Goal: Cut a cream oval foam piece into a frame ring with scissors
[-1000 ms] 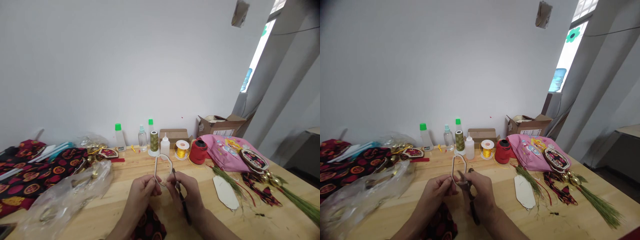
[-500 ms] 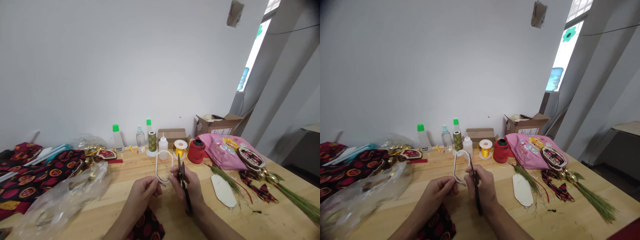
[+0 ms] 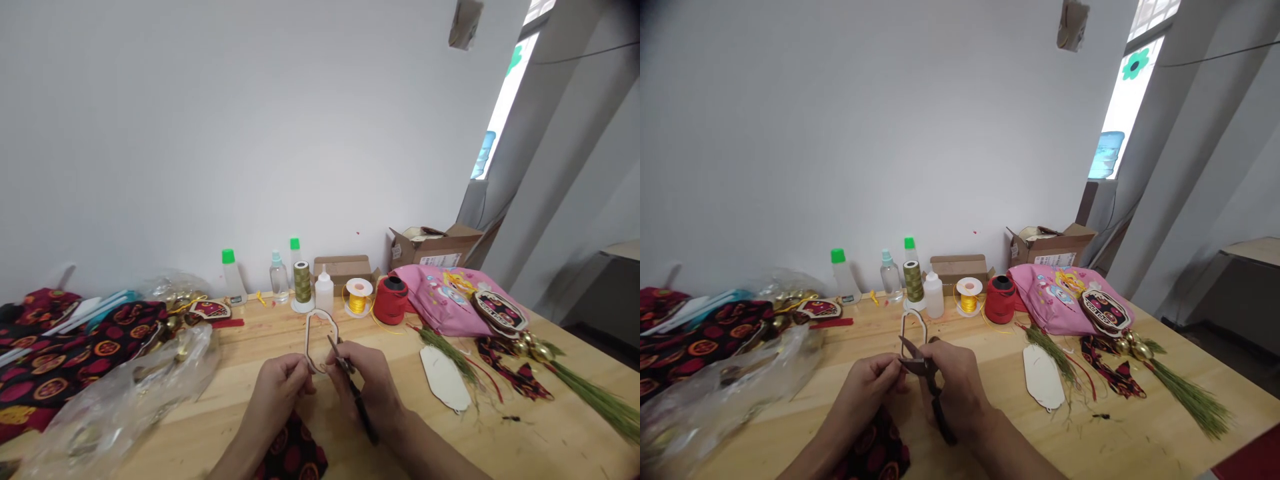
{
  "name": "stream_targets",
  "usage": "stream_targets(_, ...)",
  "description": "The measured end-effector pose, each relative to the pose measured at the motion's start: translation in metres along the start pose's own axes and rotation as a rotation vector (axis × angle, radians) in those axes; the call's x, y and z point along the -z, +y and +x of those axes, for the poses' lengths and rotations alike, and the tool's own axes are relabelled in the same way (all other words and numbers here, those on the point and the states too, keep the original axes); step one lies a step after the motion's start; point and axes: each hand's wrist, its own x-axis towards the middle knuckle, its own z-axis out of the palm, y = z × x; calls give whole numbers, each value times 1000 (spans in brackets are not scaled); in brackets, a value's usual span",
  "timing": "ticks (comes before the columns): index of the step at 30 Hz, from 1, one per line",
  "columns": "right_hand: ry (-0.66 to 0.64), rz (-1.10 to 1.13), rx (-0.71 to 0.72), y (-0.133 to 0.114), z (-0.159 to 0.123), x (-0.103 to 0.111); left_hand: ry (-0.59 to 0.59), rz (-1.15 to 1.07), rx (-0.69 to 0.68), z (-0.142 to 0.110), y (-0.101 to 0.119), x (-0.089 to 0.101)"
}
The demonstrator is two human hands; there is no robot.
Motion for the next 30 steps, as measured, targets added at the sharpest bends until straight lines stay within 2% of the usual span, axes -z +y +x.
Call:
stream_targets(5, 75, -14, -133, 4, 1, 0, -21, -91, -43, 0, 1, 1)
stream_targets(10, 116, -23, -231, 9, 2, 1, -59, -90, -73, -1, 7, 0)
stream_targets(13, 97, -8, -213, 9, 1, 1, -58, -58, -61, 0, 7, 0)
stream_targets(17, 53, 2, -120, 6, 0, 1, -52, -36, -28, 0, 5, 0)
stream_targets(20, 21, -2, -45, 3, 0, 1, -55, -63, -2, 1, 1, 0)
stream_targets(22, 30, -1, -44, 3, 0, 0, -57, -99, 4, 2, -2, -1)
stream_targets(26, 57, 19, -150, 4, 0, -2, -46, -170, 24, 4, -6, 0)
stream_targets(30, 101, 64, -287, 5, 2, -1, -63, -168, -29, 2, -2, 1)
